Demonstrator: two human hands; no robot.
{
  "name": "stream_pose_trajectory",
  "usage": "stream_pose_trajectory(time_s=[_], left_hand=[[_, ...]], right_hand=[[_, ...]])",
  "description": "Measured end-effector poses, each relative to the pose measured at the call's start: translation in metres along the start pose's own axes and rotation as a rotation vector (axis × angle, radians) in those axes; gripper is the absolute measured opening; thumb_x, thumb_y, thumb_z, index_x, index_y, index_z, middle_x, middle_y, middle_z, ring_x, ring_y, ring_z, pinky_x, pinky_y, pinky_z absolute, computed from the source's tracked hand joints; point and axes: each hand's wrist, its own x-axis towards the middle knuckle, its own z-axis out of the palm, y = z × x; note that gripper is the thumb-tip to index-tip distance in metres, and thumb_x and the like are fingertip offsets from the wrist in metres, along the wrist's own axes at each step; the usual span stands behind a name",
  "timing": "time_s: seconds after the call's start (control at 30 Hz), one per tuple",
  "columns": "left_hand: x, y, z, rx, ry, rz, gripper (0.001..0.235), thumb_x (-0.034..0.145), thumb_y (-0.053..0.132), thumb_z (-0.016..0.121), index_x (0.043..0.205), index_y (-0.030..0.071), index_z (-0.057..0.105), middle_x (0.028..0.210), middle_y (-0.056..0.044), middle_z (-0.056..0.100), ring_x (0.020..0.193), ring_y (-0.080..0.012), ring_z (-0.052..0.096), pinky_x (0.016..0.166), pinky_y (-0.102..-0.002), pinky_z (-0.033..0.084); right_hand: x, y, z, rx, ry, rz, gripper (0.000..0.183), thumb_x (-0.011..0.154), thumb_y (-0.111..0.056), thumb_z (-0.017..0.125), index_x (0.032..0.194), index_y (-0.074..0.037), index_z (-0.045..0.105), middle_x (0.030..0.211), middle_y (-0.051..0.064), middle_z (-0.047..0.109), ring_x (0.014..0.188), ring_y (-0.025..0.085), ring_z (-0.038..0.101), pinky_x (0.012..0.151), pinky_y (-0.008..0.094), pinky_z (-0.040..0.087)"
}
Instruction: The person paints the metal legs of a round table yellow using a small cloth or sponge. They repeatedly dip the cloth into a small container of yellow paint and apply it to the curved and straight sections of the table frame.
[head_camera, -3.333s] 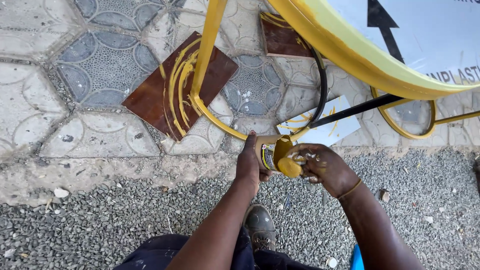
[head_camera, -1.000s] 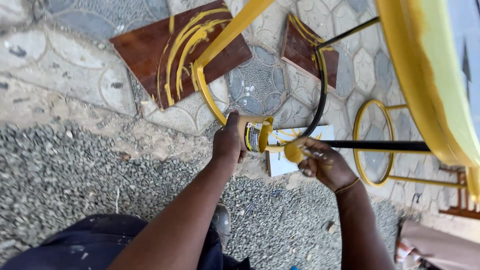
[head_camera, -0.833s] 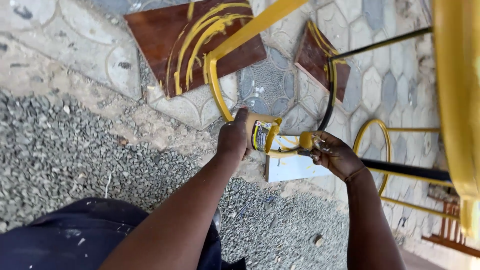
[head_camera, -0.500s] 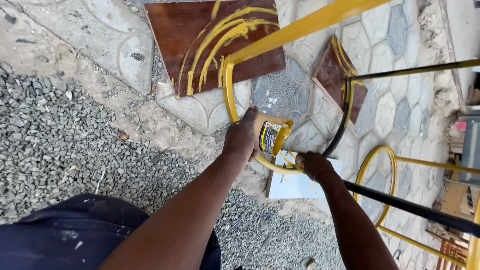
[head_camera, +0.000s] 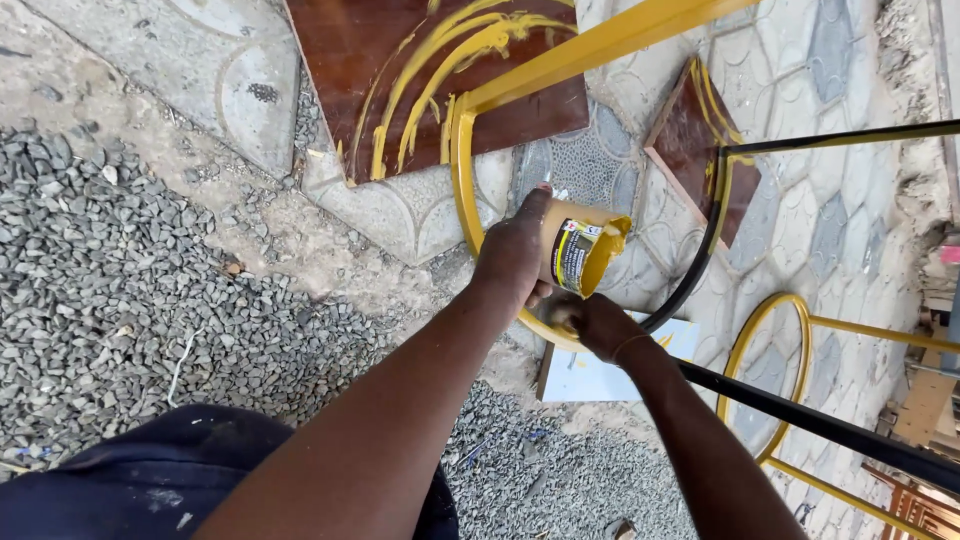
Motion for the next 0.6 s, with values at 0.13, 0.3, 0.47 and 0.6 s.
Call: stream_pose_trajectory(time_s=[0.13,0.3,0.47,0.6], left_hand=[[-0.003,0.01,-0.005,0.063,-0.001,0.007,0.064,0.094,0.066,0.044,0.097,0.006,0.065,0.069,-0.013,0.065,0.046,-0.0168,0.058,0.04,-0.025,0.048],[0.001,0.019,-0.012,0.185,-0.038,0.043,0.065,0.096,0.064,0.042,0.103,0.004,0.065,0.072,-0.011,0.059,0.054,-0.0169,0.059,0.046,-0.026,0.048],[-0.014,0.045,-0.017,0.169,-0.029,0.064,0.065,0.091,0.066,0.045,0.101,0.006,0.066,0.07,-0.012,0.062,0.051,-0.016,0.06,0.045,-0.027,0.048],[-0.039,0.067,-0.02,0.139,-0.038,0.103,0.065,0.092,0.064,0.04,0.103,0.005,0.065,0.072,-0.013,0.062,0.049,-0.0135,0.055,0.047,-0.026,0.047]], right_hand=[[0.011,0.053,0.01,-0.225,0.019,0.005,0.03,0.099,-0.029,0.055,0.123,-0.022,0.072,0.106,0.013,0.075,0.11,0.034,0.071,0.092,0.044,0.057],[0.026,0.099,0.015,-0.58,-0.068,-0.041,0.029,0.099,-0.023,0.055,0.119,-0.034,0.073,0.11,0.002,0.071,0.115,0.027,0.066,0.095,0.043,0.059],[0.048,0.113,0.035,-0.343,-0.123,0.131,0.036,0.098,-0.031,0.051,0.129,-0.032,0.07,0.116,0.007,0.074,0.119,0.03,0.068,0.099,0.048,0.056],[-0.007,0.023,-0.015,0.039,-0.173,0.124,0.041,0.097,-0.026,0.051,0.131,-0.015,0.07,0.132,0.021,0.069,0.13,0.044,0.059,0.108,0.054,0.048]])
